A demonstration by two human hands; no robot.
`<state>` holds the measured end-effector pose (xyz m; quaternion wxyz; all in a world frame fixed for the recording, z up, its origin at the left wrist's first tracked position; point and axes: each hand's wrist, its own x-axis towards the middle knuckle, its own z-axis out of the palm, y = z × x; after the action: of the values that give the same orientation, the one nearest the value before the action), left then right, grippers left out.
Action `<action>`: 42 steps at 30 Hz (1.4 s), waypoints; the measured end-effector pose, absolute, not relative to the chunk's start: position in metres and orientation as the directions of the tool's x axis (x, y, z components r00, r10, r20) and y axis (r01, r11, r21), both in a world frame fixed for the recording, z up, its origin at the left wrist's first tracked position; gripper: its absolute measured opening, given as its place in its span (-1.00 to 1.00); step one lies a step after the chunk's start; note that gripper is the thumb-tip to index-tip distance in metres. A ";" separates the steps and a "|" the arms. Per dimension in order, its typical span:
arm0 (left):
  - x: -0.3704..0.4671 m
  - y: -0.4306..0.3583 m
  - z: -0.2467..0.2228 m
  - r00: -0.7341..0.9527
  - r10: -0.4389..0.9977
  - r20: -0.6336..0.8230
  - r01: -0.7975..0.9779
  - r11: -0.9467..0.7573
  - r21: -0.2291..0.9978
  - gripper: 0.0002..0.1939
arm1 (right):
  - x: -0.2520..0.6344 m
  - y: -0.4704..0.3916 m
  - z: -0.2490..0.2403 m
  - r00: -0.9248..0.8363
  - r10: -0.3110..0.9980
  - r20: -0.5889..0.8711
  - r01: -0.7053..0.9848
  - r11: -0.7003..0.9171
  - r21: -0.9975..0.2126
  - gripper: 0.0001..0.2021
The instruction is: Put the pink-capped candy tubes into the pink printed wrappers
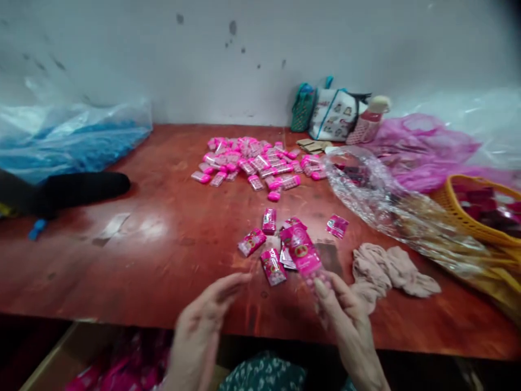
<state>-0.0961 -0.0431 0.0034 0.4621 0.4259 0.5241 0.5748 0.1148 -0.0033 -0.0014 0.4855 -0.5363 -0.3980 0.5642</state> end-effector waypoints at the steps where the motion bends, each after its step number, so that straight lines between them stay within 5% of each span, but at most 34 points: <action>1: -0.067 -0.027 0.012 -0.081 0.994 -0.079 -0.259 0.056 0.964 -0.55 | 0.115 -0.007 0.002 0.020 0.977 -0.213 -0.139 -0.208 -0.968 -0.77; 6: 0.013 0.010 0.029 0.037 0.979 -0.200 -0.640 0.177 0.748 -0.75 | 0.119 -0.018 0.006 0.019 0.993 -0.118 -0.071 -0.116 -0.991 -0.77; 9: 0.022 0.013 0.026 0.047 0.947 -0.318 -0.672 0.266 0.691 -0.83 | 0.118 -0.020 0.004 0.021 0.999 -0.038 0.030 -0.039 -0.999 -0.78; 17: 0.039 0.011 0.025 0.120 0.843 -0.525 -0.630 0.473 0.616 -0.65 | 0.117 -0.019 -0.008 0.091 0.990 0.103 0.207 0.082 -0.975 -0.85; 24: 0.051 0.003 0.026 0.241 0.828 -0.506 -0.613 0.534 0.582 -0.75 | 0.117 -0.029 -0.008 0.171 0.985 0.021 0.118 0.001 -0.993 -0.77; 30: 0.052 -0.003 0.024 0.141 0.861 -0.488 -0.670 0.446 0.593 -0.75 | 0.119 -0.023 -0.009 0.158 0.987 -0.032 0.000 -0.033 -0.999 -0.82; 37: 0.039 0.006 0.020 0.132 0.886 -0.444 -0.650 0.416 0.636 -0.71 | 0.118 -0.016 -0.012 -0.002 0.987 -0.158 -0.394 -0.146 -0.907 -0.78; 42: 0.050 0.000 0.014 0.073 0.916 -0.394 -0.610 0.353 0.709 -0.70 | 0.115 -0.025 -0.010 0.144 0.985 -0.099 -0.134 -0.080 -0.988 -0.78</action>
<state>0.0501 -0.0003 0.0140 0.7090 0.1835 0.4172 0.5382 0.1151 -0.0247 -0.0098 0.5440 -0.5253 -0.4049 0.5140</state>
